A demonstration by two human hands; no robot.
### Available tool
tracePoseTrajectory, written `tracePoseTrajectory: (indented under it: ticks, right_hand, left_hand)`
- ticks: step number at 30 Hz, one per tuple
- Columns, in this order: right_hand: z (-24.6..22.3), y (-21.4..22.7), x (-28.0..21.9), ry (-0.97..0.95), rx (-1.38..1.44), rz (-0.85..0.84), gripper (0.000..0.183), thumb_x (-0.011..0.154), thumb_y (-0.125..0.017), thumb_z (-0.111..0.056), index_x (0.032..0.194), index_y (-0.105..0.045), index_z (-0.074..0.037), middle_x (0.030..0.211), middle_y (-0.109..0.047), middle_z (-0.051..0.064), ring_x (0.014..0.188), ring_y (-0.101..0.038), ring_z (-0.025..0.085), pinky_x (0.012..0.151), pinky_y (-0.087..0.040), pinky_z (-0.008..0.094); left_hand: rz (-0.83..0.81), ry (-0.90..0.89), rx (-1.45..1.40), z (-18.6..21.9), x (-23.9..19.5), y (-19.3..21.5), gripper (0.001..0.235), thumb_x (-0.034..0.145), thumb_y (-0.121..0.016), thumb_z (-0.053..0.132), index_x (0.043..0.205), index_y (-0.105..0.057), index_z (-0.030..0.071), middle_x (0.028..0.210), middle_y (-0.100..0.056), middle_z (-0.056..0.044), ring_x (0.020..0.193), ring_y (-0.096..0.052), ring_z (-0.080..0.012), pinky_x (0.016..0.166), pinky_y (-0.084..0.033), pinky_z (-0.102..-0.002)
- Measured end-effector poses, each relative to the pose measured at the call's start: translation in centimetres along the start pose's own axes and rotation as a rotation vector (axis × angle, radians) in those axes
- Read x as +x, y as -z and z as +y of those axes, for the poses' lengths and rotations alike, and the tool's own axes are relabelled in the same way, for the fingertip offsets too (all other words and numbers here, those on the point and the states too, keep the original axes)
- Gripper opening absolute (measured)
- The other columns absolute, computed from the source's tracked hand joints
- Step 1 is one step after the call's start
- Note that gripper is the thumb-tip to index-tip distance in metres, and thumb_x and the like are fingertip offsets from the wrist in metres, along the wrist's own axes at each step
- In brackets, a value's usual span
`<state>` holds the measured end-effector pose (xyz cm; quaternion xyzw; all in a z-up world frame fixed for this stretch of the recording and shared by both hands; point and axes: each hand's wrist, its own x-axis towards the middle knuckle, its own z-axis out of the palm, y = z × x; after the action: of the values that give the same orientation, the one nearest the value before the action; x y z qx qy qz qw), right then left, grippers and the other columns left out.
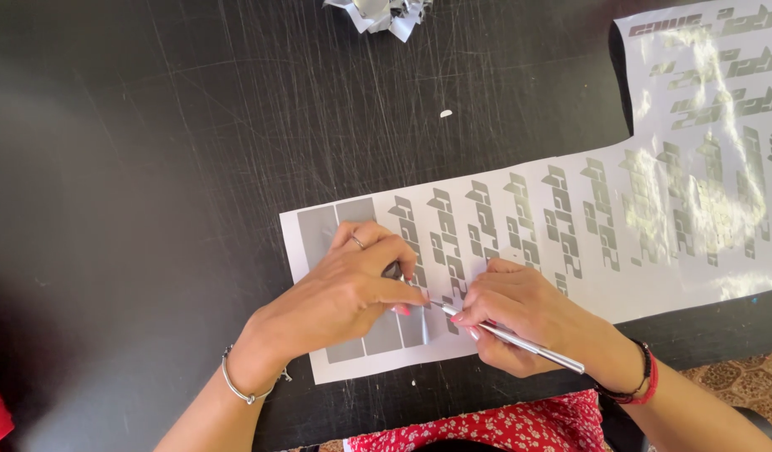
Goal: Weeding excess vinyl from a sheet of cut decals using a weeding tool
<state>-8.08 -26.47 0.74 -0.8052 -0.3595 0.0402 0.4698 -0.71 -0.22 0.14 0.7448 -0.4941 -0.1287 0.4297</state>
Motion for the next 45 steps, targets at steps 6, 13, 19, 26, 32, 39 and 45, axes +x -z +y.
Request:
tracePoseTrajectory:
  ticks: [6, 13, 19, 26, 32, 39, 45]
  right_hand:
    - [0.0, 0.2, 0.1, -0.023, 0.023, -0.004, 0.01, 0.088, -0.057, 0.001, 0.089, -0.055, -0.008, 0.074, -0.061, 0.004, 0.056, -0.049, 0.02, 0.06, -0.034, 0.034]
    - [0.2, 0.0, -0.2, -0.026, 0.025, -0.001, 0.01, 0.087, -0.057, 0.001, 0.09, -0.056, -0.008, 0.075, -0.063, 0.004, 0.056, -0.051, 0.019, 0.06, -0.034, 0.033]
    - [0.2, 0.2, 0.0, -0.013, 0.072, 0.022, 0.008, 0.092, -0.054, -0.003, 0.096, -0.057, -0.009, 0.075, -0.065, 0.004, 0.06, -0.058, 0.02, 0.063, -0.042, 0.034]
    - [-0.2, 0.2, 0.5, -0.005, 0.03, -0.002, 0.01, 0.093, -0.062, -0.001, 0.098, -0.059, -0.009, 0.083, -0.072, 0.003, 0.065, -0.064, 0.018, 0.065, -0.046, 0.032]
    - [-0.1, 0.3, 0.4, 0.006, 0.03, -0.012, 0.008, 0.092, -0.061, -0.001, 0.096, -0.061, -0.008, 0.083, -0.071, 0.003, 0.066, -0.065, 0.019, 0.064, -0.044, 0.033]
    - [1.5, -1.0, -2.1, 0.001, -0.026, 0.188, 0.014, 0.088, -0.055, 0.0, 0.098, -0.062, -0.008, 0.078, -0.069, 0.002, 0.059, -0.059, 0.012, 0.06, -0.048, 0.027]
    - [-3.3, -4.5, -3.6, -0.394, -0.278, 0.266, 0.026, 0.105, -0.052, -0.016, 0.129, -0.062, -0.01, 0.104, -0.075, 0.008, 0.078, -0.073, 0.013, 0.064, -0.064, 0.023]
  left_hand:
    - [-0.019, 0.027, -0.056, -0.8, -0.3, 0.0, 0.031, 0.087, -0.077, -0.009, 0.084, -0.076, 0.021, 0.101, -0.057, -0.001, 0.1, -0.05, -0.0276, 0.091, -0.034, -0.042]
    - [-0.043, 0.013, -0.067, -1.0, -0.4, 0.2, 0.027, 0.087, -0.078, -0.007, 0.082, -0.08, 0.02, 0.106, -0.06, -0.003, 0.105, -0.051, -0.0305, 0.094, -0.036, -0.045]
    - [-0.035, 0.011, -0.063, -0.8, -0.2, 0.2, 0.033, 0.085, -0.073, -0.013, 0.08, -0.079, 0.019, 0.104, -0.059, -0.003, 0.104, -0.049, -0.0305, 0.09, -0.035, -0.046]
    - [-0.053, 0.02, -0.064, -0.8, -0.3, 0.4, 0.038, 0.082, -0.071, -0.016, 0.081, -0.081, 0.021, 0.106, -0.059, -0.004, 0.104, -0.049, -0.0296, 0.093, -0.037, -0.045]
    - [-0.055, 0.014, -0.049, -0.9, -0.4, 0.1, 0.041, 0.081, -0.072, -0.016, 0.086, -0.084, 0.022, 0.106, -0.059, -0.003, 0.103, -0.049, -0.0306, 0.089, -0.035, -0.046]
    - [-0.02, 0.023, -0.005, -1.0, -0.7, -0.4, 0.057, 0.093, -0.07, -0.014, 0.115, -0.079, 0.039, 0.1, -0.055, 0.001, 0.09, -0.044, -0.0231, 0.092, -0.036, -0.039]
    - [-0.029, 0.085, -0.021, -0.5, -0.9, 0.3, 0.079, 0.099, -0.055, -0.016, 0.165, -0.032, 0.02, 0.093, -0.047, 0.002, 0.092, -0.042, -0.021, 0.103, -0.036, -0.035]
